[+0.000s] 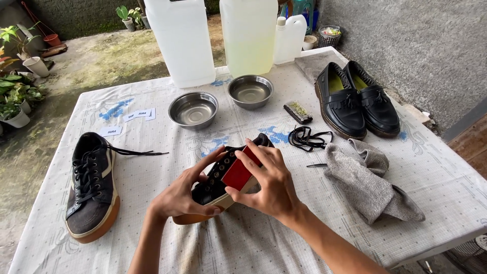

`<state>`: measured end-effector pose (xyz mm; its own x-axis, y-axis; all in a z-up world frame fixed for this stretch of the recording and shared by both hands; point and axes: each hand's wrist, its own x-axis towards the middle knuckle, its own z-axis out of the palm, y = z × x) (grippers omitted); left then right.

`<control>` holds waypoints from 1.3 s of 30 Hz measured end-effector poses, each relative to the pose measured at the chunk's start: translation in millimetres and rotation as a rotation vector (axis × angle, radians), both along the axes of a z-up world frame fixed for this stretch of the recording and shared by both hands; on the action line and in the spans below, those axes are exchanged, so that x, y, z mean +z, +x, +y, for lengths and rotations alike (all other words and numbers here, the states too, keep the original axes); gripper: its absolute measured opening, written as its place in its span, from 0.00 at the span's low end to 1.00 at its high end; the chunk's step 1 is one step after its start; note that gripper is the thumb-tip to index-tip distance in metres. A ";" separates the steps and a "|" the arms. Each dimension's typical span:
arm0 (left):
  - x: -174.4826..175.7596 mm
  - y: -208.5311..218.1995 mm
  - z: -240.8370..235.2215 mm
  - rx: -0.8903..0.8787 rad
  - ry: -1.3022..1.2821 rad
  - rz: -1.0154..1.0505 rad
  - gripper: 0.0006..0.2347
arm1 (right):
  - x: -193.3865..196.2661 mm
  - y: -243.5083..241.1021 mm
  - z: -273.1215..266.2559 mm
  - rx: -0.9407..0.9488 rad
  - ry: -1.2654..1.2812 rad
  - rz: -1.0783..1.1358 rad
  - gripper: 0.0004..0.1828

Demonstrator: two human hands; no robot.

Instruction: The person cleans a black sneaker by scrubbing the upper surface with a red sponge dipped in liquid from a metal bowl. They then wipe the shoe with a gray cloth to remove excess moisture and residue.

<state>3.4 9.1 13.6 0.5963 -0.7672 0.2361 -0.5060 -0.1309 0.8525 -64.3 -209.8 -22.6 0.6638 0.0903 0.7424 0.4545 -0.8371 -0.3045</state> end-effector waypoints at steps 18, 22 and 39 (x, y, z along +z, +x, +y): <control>-1.1 12.7 -2.1 -0.011 0.081 0.123 0.60 | 26.6 10.4 -20.2 -0.141 0.238 0.117 0.42; -1.7 10.1 -2.6 -0.026 0.057 0.110 0.59 | 19.3 19.4 -53.1 -0.314 0.237 0.161 0.41; -1.7 8.4 -1.4 -0.031 0.065 0.085 0.59 | -3.8 34.1 -66.5 -0.170 0.311 0.173 0.40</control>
